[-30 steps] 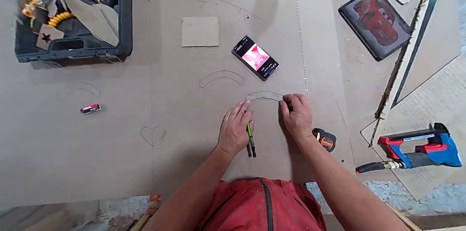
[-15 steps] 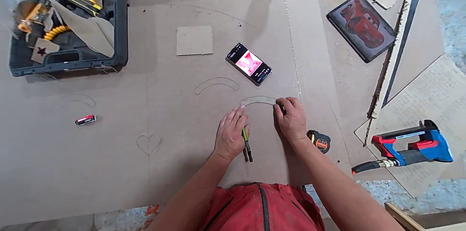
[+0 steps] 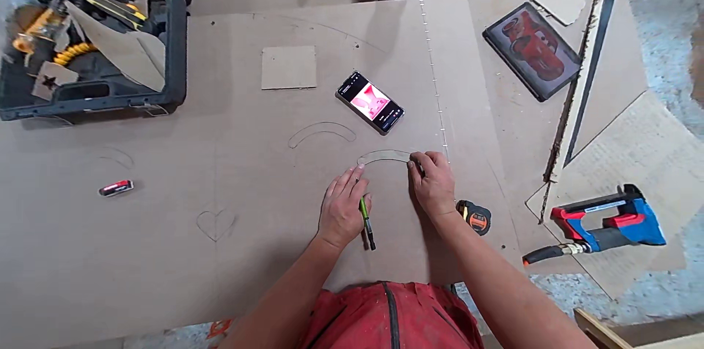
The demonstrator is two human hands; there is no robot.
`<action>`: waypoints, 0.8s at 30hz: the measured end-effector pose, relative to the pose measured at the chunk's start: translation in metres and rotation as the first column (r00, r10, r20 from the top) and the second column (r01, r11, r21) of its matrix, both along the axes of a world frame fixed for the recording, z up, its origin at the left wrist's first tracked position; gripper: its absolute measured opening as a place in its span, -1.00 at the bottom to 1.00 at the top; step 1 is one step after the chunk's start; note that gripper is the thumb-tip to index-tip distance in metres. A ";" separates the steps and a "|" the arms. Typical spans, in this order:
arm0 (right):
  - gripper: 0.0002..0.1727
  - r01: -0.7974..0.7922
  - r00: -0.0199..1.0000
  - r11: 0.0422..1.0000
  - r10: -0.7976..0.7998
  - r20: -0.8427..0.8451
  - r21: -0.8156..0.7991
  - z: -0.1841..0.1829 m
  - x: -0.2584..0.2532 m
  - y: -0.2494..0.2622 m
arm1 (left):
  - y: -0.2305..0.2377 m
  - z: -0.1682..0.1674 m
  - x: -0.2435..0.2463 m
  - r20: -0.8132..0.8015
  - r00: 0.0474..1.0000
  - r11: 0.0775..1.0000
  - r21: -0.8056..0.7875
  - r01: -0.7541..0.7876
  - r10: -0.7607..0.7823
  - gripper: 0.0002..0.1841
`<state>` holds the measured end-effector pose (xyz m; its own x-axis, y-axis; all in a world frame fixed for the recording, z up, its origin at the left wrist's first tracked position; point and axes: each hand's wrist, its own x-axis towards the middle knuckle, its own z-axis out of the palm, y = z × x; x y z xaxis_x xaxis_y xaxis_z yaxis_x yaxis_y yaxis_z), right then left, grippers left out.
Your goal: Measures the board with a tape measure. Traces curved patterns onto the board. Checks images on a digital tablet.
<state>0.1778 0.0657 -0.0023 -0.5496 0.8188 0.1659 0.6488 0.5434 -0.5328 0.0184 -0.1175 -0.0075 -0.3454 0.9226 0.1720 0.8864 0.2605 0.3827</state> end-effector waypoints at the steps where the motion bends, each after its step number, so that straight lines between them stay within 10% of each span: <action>1: -0.73 0.001 1.000 1.000 -0.001 0.002 -0.003 0.000 0.000 0.000 | 0.000 0.000 0.000 0.000 1.000 1.000 0.003 -0.001 0.001 -0.57; 24: -0.76 0.021 1.000 1.000 -0.021 0.004 -0.008 0.003 -0.002 -0.001 | 0.000 -0.002 0.000 -0.019 1.000 1.000 -0.015 0.000 0.000 -0.57</action>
<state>0.1761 0.0651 0.0002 -0.5325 0.8316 0.1577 0.6621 0.5253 -0.5345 0.0180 -0.1180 -0.0093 -0.3425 0.9250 0.1648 0.8933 0.2663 0.3620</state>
